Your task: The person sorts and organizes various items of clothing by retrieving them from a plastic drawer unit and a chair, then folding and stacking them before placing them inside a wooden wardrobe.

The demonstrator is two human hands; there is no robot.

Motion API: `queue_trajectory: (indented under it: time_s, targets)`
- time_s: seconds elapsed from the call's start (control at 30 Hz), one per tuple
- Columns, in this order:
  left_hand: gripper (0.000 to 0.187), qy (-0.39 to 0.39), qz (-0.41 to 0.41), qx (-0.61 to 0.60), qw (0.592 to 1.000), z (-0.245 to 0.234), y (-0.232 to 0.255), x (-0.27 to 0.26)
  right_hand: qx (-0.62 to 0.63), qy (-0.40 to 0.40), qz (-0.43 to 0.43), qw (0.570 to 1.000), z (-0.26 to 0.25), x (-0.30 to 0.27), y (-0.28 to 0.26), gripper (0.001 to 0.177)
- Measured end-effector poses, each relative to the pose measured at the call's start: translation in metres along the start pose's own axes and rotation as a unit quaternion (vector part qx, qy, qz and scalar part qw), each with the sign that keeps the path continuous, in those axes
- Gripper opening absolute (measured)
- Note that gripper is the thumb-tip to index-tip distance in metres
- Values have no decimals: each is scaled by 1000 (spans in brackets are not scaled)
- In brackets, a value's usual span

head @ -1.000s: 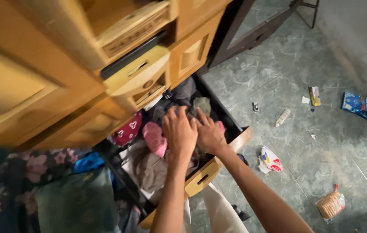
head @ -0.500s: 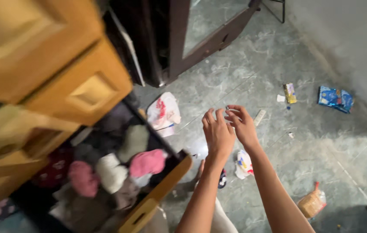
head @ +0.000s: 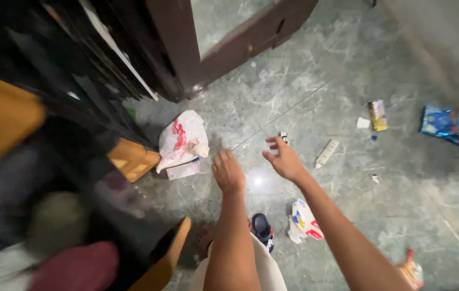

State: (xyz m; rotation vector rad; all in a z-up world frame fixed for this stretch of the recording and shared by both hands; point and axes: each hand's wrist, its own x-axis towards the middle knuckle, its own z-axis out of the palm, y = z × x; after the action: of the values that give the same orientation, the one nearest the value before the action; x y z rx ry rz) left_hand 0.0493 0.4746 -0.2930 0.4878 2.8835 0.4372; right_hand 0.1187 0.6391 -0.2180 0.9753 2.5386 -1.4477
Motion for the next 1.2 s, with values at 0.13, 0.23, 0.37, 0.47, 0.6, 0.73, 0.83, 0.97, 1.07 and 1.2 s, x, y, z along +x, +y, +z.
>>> queue_trajectory:
  time_s: [0.13,0.23,0.37,0.47,0.6,0.73,0.83,0.97,1.07,1.2]
  targets:
    - [31,7,28,103,994,140,-54,47,-58,-22,-36,997,26,56,53,46]
    - [30,-3,81,140,987,241,-109,69,-19,-9,-4,1000,47,76,95,47]
    - [29,-32,118,205,971,340,-180,111,-48,32,-79,995,86,89,153,49]
    - [38,-18,137,245,960,382,-214,154,-41,57,-131,989,115,110,182,51]
    - [42,51,152,276,948,407,-260,161,11,25,-91,995,151,118,192,55]
    - [19,-31,99,261,960,432,-276,194,-20,8,-76,997,164,158,199,49]
    - [16,-18,145,252,957,428,-278,195,3,8,-85,996,179,171,203,53]
    - [33,-58,64,193,977,376,-218,194,32,24,-86,995,177,159,187,56]
    - [57,-77,-19,78,994,319,-140,192,36,39,-50,997,149,140,160,59]
    - [57,24,-17,11,1000,233,-42,164,31,39,-35,998,84,110,104,71]
